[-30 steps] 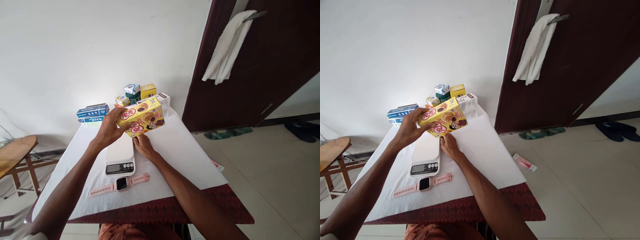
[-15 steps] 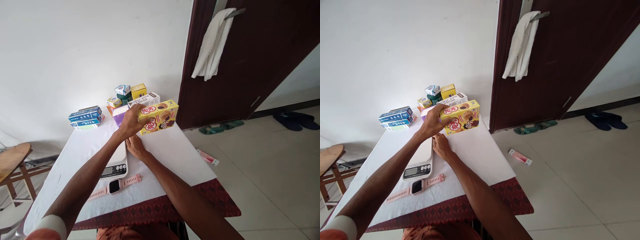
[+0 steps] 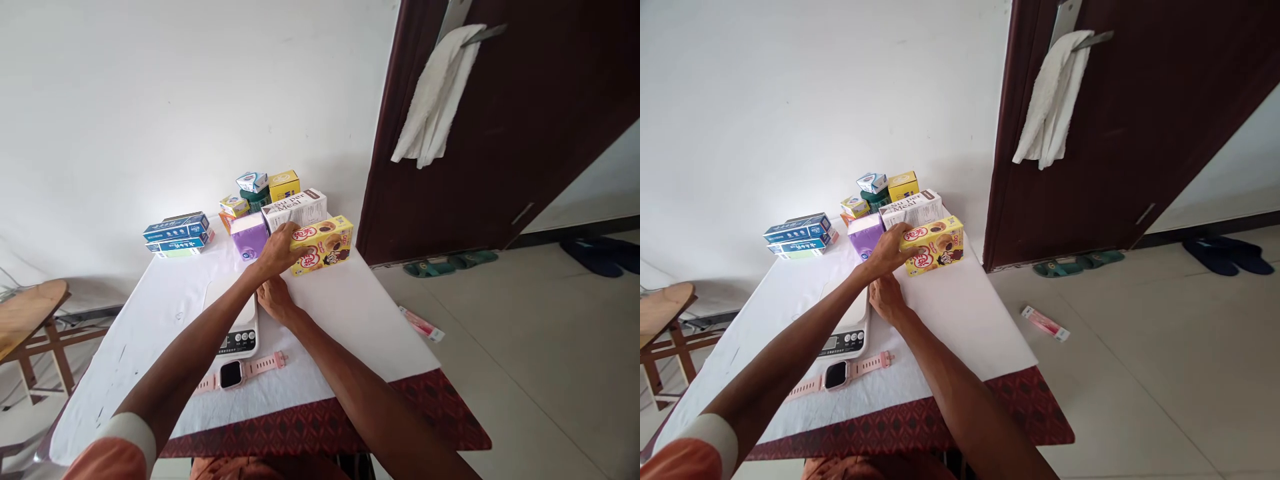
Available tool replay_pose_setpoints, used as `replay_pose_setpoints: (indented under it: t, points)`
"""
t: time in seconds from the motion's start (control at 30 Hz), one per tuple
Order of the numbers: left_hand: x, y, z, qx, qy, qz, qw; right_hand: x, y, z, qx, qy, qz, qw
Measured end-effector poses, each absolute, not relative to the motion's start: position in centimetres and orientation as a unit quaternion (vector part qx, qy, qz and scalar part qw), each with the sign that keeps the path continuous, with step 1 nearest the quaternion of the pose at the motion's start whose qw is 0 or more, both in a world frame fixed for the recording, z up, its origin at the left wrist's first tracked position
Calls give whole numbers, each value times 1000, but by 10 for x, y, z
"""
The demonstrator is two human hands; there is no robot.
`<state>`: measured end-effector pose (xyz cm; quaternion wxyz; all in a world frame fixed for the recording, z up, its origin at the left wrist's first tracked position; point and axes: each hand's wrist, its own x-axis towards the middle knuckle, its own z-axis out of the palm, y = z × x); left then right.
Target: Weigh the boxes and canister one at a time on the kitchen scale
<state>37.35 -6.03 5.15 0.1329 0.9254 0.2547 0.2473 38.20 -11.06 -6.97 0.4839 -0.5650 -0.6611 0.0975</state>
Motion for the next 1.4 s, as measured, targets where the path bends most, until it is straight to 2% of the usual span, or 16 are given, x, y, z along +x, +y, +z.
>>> replay_pose_setpoints:
  t: [0.4, 0.6, 0.83, 1.03, 1.17, 1.4]
  points:
    - [353, -47, 35, 934, 238, 237, 120, 387, -110, -77, -572, -663, 82, 477]
    - [333, -52, 38, 927, 241, 270, 98, 391, -110, -81, -563, -670, 75, 478]
    - [265, -57, 58, 894, 271, 344, 91, 391, -118, -69, -558, -679, 94, 467]
    - [199, -10, 57, 833, 408, 371, 53, 393, -123, -59, -552, -685, 118, 461]
    - [175, 32, 64, 787, 489, 376, -23, 394, -125, -55, -554, -677, 141, 464]
    - [197, 84, 77, 819, 483, 308, -26, 393, -128, -52, -554, -659, 160, 482]
